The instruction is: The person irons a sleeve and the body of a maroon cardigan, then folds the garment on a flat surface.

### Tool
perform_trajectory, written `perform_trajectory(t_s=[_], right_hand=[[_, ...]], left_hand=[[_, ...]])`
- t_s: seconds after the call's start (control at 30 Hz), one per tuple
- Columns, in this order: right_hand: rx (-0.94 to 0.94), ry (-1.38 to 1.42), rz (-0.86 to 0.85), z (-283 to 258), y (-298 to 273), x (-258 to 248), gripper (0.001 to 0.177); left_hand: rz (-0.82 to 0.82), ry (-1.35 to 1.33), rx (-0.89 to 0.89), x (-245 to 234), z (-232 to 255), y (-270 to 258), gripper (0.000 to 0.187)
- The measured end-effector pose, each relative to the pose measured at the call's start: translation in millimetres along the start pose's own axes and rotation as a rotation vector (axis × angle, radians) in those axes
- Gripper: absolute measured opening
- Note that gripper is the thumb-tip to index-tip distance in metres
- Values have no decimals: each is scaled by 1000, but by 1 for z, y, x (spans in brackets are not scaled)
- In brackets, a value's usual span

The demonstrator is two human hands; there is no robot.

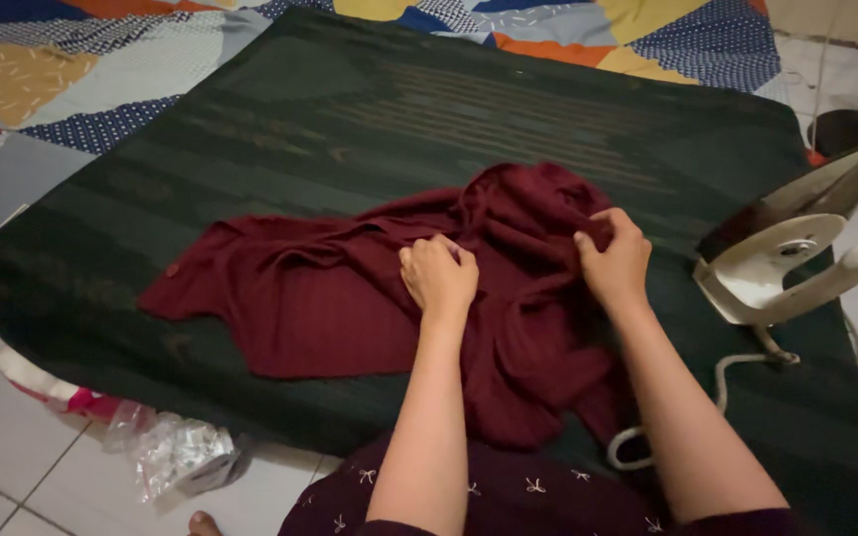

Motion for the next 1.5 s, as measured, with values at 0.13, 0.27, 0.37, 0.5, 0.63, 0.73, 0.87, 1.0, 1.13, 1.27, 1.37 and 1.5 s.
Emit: perform_trajectory(t_s=[0.13,0.27,0.37,0.5,0.63,0.73,0.87,1.0,1.13,1.27,1.37,1.5], right_hand=[[-304,-123,179,1,1,-4,27],[-248,-258,197,-7,1,-11,24],[88,100,-210,-15,1,0,43],[-24,208,-323,-47,-14,7,69],[-8,78,-322,-59,-20,7,54],[-72,88,-281,-60,-21,2,43],[-92,-7,-265,-55,-17,6,33],[-197,291,-272,-60,-16,7,25],[-177,232,-325,-61,-19,28,34],[-86,199,-344,-44,-20,44,42],[3,465,-454,-38,-22,46,23],[-247,397,-639,-52,-25,28,25]], left_hand=[[314,-301,255,-20,10,-5,14],[-81,-315,-133,6,-2,1,26],[-190,-186,-253,15,-9,-3,33],[-391,4,-220,12,-4,-13,41],[-400,106,-177,10,3,-15,36],[-336,108,-143,5,7,-13,31],[-1,-336,35,-18,18,-12,23],[245,-647,304,-33,29,-15,31],[-192,-963,3,7,24,-9,34],[-402,-1272,-106,21,17,-6,30],[-67,-812,114,-7,4,-6,41],[459,-124,623,-33,11,-10,68]])
Point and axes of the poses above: each hand's wrist, its own y-axis towards the middle knuckle, its own x-axis out of the palm, z = x × y, the point moved 4 cm from there along y, towards the middle knuckle, and after that the axes turned 1 degree about -z, right-handed, at the moved point
